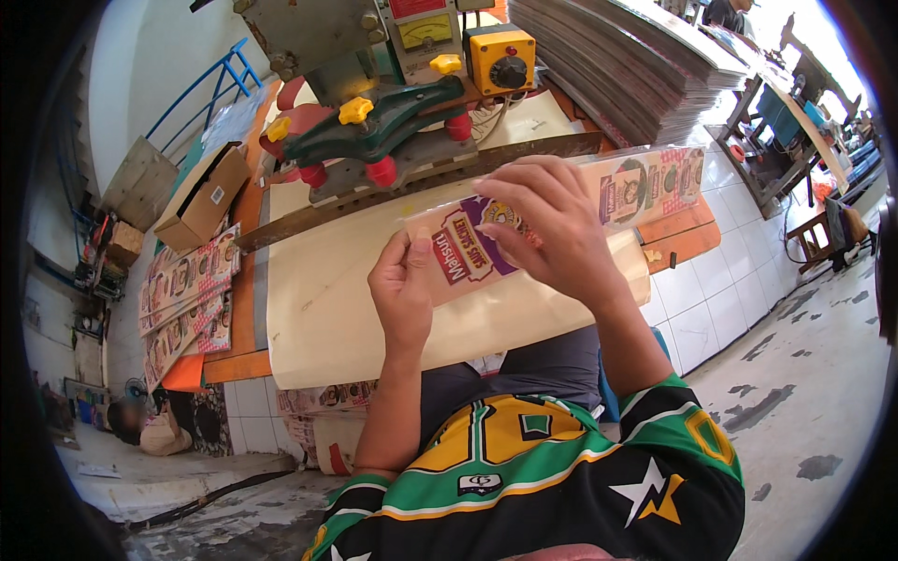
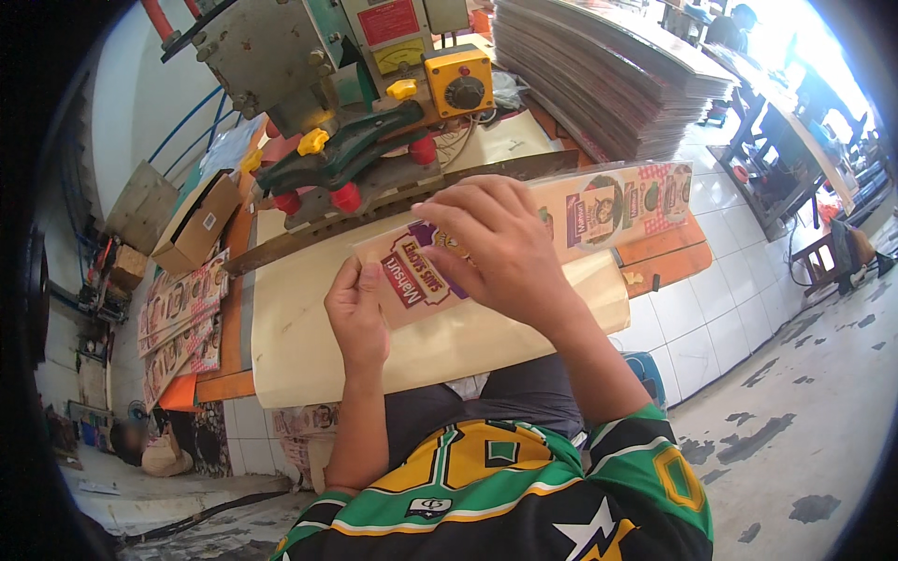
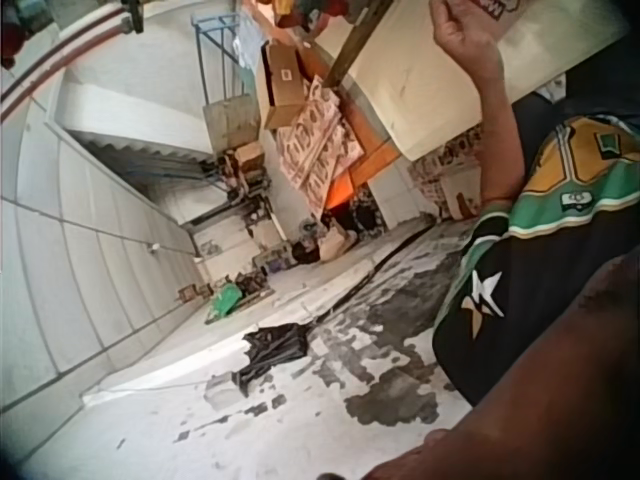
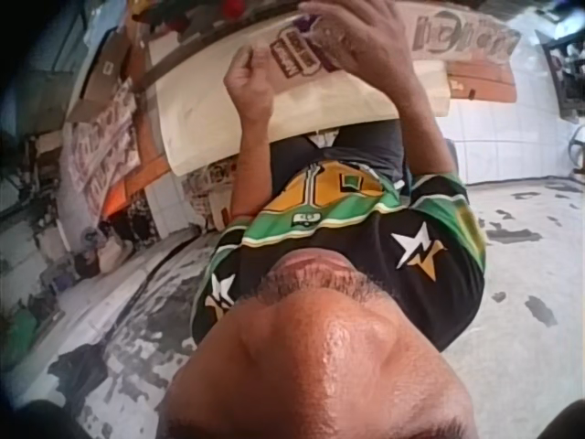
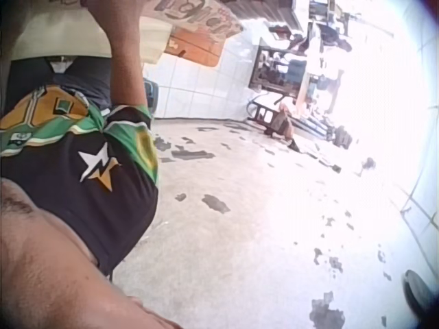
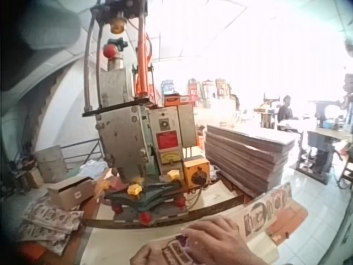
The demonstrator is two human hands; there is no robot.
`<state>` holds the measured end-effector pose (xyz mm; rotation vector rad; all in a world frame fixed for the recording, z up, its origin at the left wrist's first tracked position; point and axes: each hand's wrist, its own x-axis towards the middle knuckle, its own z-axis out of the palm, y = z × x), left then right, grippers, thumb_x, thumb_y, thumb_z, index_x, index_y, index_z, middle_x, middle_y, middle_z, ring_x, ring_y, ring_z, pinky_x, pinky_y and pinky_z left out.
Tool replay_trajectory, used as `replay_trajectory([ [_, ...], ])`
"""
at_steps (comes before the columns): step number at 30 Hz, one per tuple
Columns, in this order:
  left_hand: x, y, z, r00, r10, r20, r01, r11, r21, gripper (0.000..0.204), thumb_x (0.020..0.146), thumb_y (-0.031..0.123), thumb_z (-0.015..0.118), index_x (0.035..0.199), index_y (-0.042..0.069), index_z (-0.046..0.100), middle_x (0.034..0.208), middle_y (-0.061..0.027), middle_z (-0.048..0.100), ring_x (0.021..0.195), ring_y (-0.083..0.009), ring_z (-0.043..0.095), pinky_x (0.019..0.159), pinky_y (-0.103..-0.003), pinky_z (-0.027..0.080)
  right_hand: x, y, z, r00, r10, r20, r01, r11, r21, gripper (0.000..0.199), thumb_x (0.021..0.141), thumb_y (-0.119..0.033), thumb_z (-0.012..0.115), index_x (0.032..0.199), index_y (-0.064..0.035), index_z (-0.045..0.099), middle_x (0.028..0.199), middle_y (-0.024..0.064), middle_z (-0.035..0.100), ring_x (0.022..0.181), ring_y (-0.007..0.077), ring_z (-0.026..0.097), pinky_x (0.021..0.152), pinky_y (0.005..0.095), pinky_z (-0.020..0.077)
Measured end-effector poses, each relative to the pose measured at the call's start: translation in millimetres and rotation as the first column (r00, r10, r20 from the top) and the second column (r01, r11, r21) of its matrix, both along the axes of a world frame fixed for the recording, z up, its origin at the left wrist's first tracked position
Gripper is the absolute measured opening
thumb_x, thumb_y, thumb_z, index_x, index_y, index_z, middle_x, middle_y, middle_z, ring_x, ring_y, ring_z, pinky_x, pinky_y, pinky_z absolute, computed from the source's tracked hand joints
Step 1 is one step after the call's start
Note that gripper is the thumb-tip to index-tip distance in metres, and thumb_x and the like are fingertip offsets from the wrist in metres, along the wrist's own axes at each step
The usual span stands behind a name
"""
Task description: The person prepares plastic product labels by hand, aligning them one by one under a yellow guide bar on a work surface and then folding them into a stack.
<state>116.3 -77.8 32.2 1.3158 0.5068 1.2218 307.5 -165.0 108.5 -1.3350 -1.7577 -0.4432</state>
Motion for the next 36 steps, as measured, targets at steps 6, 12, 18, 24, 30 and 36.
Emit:
replay_trajectory([
  [6,4,-16,24,0.998,0.018,-0.066,-0.013,0.997,0.075,0.028,0.108,0.019,0.059,0.121,-0.005,0.066,0.107,-0.0039,0.07,0.095,-0.0062,0.06,0.086,-0.023,0.049,-18,21,3,0.999,0.01,0.045,-0.013,0.998,0.065,0.039,0.082,-0.018,0.078,0.12,-0.0108,0.072,0.113,0.0049,0.068,0.111,0.027,0.061,0.096,0.042,0.0468],
  [12,5,-19,23,0.998,0.023,-0.051,-0.017,0.993,0.114,0.029,0.108,0.02,0.06,0.121,-0.005,0.066,0.105,-0.0027,0.069,0.092,-0.0052,0.059,0.082,-0.022,0.048,-26,31,9,0.991,0.067,0.115,-0.078,0.993,0.093,0.028,0.075,-0.017,0.073,0.102,-0.0094,0.072,0.104,0.0023,0.066,0.103,0.023,0.061,0.093,0.0388,0.047],
  [18,6,-20,20,0.999,0.003,-0.047,0.004,0.988,0.153,0.028,0.107,0.019,0.062,0.118,-0.007,0.066,0.099,-0.0016,0.069,0.087,-0.0033,0.058,0.076,-0.02,0.048,-29,30,16,0.986,0.077,0.148,-0.092,0.991,0.1,0.024,0.069,-0.012,0.074,0.093,-0.009,0.072,0.093,0.0007,0.066,0.093,0.0217,0.062,0.085,0.0365,0.0481],
  [24,5,-19,15,0.997,0.027,-0.075,-0.01,0.975,0.22,0.026,0.107,0.016,0.061,0.117,-0.008,0.066,0.095,-0.0019,0.069,0.086,-0.0043,0.059,0.076,-0.02,0.049,-30,27,16,0.971,0.066,0.229,-0.08,0.995,0.053,0.021,0.067,-0.015,0.073,0.086,-0.0083,0.068,0.085,0.001,0.06,0.086,0.019,0.062,0.073,0.0332,0.0494],
  [30,9,-21,10,0.99,0.103,-0.095,-0.074,0.959,0.275,0.024,0.106,0.015,0.062,0.112,-0.007,0.067,0.085,-0.0012,0.067,0.078,-0.0034,0.056,0.069,-0.02,0.046,-39,18,15,0.962,0.084,0.26,-0.093,0.995,0.025,0.015,0.068,-0.014,0.071,0.08,-0.0083,0.063,0.083,0.0017,0.057,0.081,0.0192,0.063,0.067,0.0328,0.0496],
  [36,7,-17,6,0.968,0.171,-0.185,-0.094,0.926,0.366,0.017,0.105,0.01,0.06,0.104,-0.005,0.067,0.075,-0.0014,0.062,0.072,-0.0034,0.051,0.062,-0.022,0.043,-41,12,12,0.959,0.047,0.278,-0.046,0.999,-0.013,0.014,0.072,-0.014,0.07,0.083,-0.0077,0.063,0.084,0.0019,0.058,0.08,0.0192,0.062,0.068,0.033,0.0488],
])
